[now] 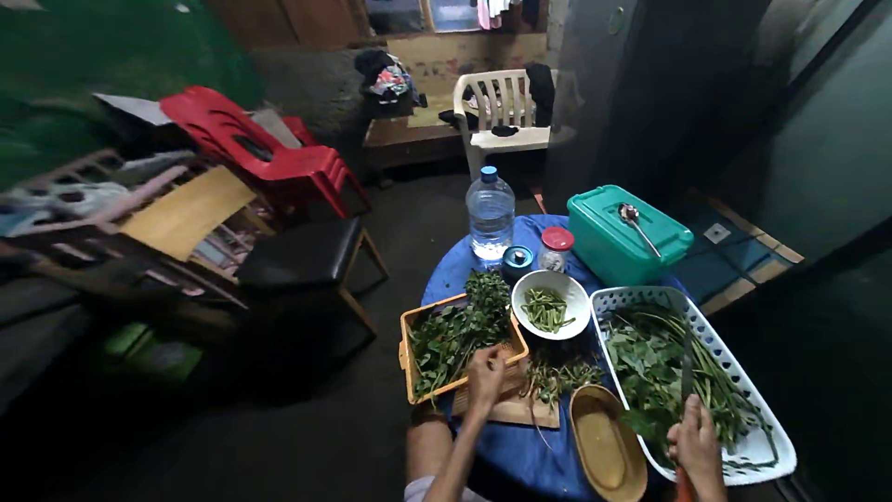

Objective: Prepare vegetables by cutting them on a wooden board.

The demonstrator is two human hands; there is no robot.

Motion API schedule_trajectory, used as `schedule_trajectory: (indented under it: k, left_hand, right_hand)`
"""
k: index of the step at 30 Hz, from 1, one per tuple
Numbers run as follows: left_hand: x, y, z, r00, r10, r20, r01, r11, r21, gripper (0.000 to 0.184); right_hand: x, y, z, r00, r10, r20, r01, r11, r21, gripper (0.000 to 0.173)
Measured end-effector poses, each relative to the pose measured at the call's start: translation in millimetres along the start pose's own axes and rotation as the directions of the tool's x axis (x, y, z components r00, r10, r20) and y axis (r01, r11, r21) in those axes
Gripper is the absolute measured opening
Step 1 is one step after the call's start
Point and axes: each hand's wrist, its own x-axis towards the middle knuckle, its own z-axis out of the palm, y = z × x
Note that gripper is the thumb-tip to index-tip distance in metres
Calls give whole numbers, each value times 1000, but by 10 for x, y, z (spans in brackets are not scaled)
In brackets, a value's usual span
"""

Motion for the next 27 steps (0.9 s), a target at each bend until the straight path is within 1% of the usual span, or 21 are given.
schedule_trajectory:
  k: [2, 3, 4, 5, 6, 7, 8, 9, 13, 16, 19, 21, 23, 25, 27]
  left_hand:
    - [182, -195, -390, 994, -7, -110, 15, 997, 73, 28]
    - [262, -278, -583, 989, -41, -139, 59, 990, 125, 26]
    - [320, -328, -773, 985, -111, -130, 135, 971, 196, 26]
    - [361, -343, -949, 973, -216, -78, 230, 931, 285, 27]
    - [396, -351, -1083, 947, -321, -8, 301, 879, 370, 29]
    - [424, -374, -1157, 915, -401, 53, 341, 834, 435, 30]
    - [446, -408, -1177, 891, -447, 82, 355, 798, 487, 31]
    - [469, -444, -1161, 881, -465, 86, 359, 776, 518, 33]
    - [572, -575, -975, 910, -415, 6, 347, 769, 537, 42]
    - [642, -544, -930, 906, -423, 28, 334, 754, 565, 38]
    - [686, -413, -1056, 908, -418, 31, 344, 784, 516, 39]
    - [667, -313, -1201, 927, -375, 17, 333, 842, 425, 37]
    - [634, -196, -1359, 964, -265, -11, 257, 923, 286, 32]
    - [569, -46, -1491, 992, -101, -74, 111, 982, 156, 26]
    - [506, 82, -1567, 988, 43, -146, -41, 999, 14, 20]
  right_hand:
    - [-27, 26, -21, 998, 48, 27, -49, 999, 25, 65]
    - [-30, 48, -27, 996, 74, 40, -76, 996, 49, 67]
    - [-37, 56, -33, 993, 101, 53, -105, 992, 69, 67]
    - [-47, 64, -42, 990, 121, 68, -127, 988, 85, 68]
    - [-61, 75, -48, 988, 128, 80, -136, 986, 98, 68]
    - [-75, 83, -45, 988, 128, 91, -138, 984, 116, 68]
    - [-82, 89, -28, 987, 123, 100, -136, 981, 139, 68]
    - [-88, 91, 0, 988, 115, 108, -131, 978, 162, 67]
    - [-130, 37, 93, 989, 82, 125, -107, 971, 213, 65]
    - [-175, -34, 96, 991, 47, 129, -75, 972, 224, 65]
    - [-165, -26, 40, 991, 12, 134, -46, 967, 251, 66]
    - [-173, -15, 3, 992, 11, 124, -45, 960, 277, 66]
    - [-192, -12, -30, 993, 2, 118, -38, 951, 307, 66]
    - [-215, -10, -54, 993, -9, 115, -30, 942, 336, 66]
    - [-237, -9, -53, 993, -31, 110, -13, 928, 373, 66]
